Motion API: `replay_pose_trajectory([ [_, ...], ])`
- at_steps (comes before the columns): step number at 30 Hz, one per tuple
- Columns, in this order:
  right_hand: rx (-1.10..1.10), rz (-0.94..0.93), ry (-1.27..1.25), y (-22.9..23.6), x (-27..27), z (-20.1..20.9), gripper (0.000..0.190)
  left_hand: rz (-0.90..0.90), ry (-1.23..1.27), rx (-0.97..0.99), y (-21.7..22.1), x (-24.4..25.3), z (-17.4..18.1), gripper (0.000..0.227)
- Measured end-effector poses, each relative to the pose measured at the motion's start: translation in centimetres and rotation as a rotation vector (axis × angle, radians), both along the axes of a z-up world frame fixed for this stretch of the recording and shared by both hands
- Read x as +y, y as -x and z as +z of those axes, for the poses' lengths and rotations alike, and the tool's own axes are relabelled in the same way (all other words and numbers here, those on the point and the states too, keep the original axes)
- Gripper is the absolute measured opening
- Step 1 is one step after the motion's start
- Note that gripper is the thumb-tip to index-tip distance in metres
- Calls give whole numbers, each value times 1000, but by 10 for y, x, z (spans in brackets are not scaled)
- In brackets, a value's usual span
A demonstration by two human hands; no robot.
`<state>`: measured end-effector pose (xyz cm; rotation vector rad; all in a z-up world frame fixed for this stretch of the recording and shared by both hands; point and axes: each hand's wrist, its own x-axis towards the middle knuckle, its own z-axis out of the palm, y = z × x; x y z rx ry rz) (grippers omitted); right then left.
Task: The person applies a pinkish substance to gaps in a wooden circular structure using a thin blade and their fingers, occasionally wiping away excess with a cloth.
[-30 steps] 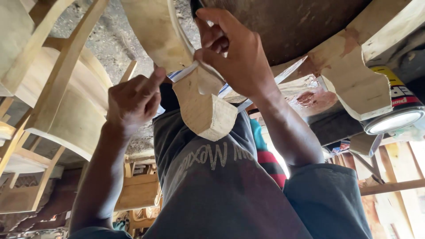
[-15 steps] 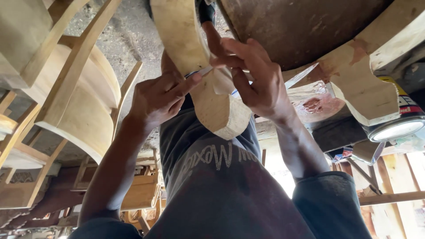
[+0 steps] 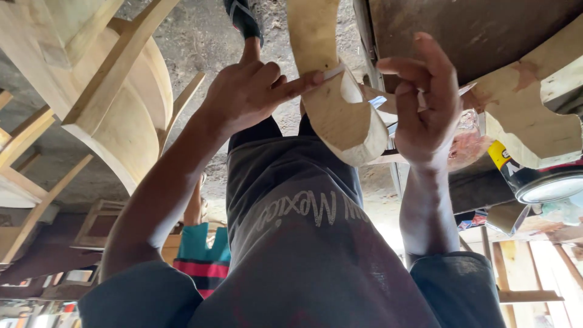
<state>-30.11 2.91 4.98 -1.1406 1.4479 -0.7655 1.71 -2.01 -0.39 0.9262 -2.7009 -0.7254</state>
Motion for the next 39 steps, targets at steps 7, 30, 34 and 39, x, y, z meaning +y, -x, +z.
replay_pose_trajectory([
  [7, 146, -49, 58, 14, 21, 1, 51, -27, 57, -63, -8, 3, -6, 68],
  [30, 92, -99, 155, -1, 23, 20, 53, 730, -684, 949, 45, 52, -84, 33],
  [34, 200, -49, 196, -5, 25, 26, 46, 799, -887, 1093, 55, 58, -111, 30],
  [39, 175, -67, 175, -2, 25, 30, 47, 938, -668, 995, 62, 77, -140, 17],
])
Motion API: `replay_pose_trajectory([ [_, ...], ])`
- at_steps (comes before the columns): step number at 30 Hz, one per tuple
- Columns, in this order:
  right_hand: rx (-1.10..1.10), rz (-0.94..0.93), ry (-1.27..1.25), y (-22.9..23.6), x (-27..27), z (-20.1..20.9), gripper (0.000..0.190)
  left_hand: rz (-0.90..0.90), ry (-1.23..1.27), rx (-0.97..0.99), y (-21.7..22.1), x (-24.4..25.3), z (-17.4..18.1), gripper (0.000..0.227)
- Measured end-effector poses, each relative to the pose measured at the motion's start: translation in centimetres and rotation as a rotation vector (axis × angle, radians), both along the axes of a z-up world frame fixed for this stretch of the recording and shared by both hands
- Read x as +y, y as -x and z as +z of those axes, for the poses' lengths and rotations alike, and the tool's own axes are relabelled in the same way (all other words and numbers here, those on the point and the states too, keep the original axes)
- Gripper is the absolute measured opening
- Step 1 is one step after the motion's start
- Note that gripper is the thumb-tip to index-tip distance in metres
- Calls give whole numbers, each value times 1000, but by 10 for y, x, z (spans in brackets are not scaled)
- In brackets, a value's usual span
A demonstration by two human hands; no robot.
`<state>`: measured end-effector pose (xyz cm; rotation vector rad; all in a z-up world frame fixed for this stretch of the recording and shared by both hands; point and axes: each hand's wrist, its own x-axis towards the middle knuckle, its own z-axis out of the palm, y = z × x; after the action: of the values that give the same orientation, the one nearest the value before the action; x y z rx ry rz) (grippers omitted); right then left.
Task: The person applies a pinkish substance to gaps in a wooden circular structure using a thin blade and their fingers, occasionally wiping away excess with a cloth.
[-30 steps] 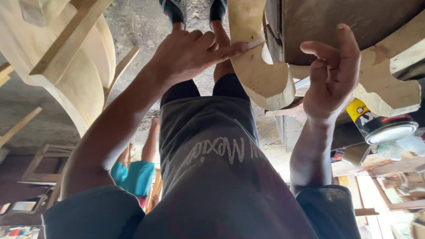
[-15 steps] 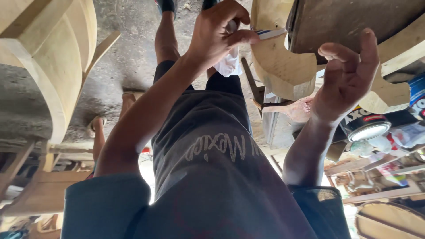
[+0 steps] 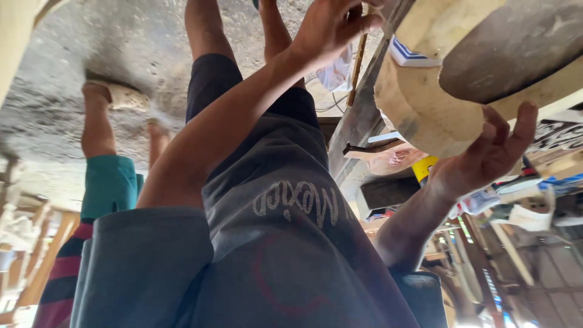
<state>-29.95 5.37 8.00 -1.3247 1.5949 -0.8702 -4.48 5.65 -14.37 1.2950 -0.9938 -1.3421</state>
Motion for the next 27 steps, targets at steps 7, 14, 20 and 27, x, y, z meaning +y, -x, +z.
replay_pose_trajectory([
  [7, 131, 90, 50, -3, -9, 3, 49, 20, 245, -337, 24, 61, 33, 62],
  [14, 110, 111, 70, 4, -12, 3, 49, 39, 200, -249, 31, 65, 39, 87],
  [20, 136, 139, 84, -3, -9, 7, 48, 143, 207, -217, 32, 63, 42, 89],
  [27, 180, 137, 95, -11, -7, 16, 48, 135, 309, -192, 32, 46, 42, 68],
])
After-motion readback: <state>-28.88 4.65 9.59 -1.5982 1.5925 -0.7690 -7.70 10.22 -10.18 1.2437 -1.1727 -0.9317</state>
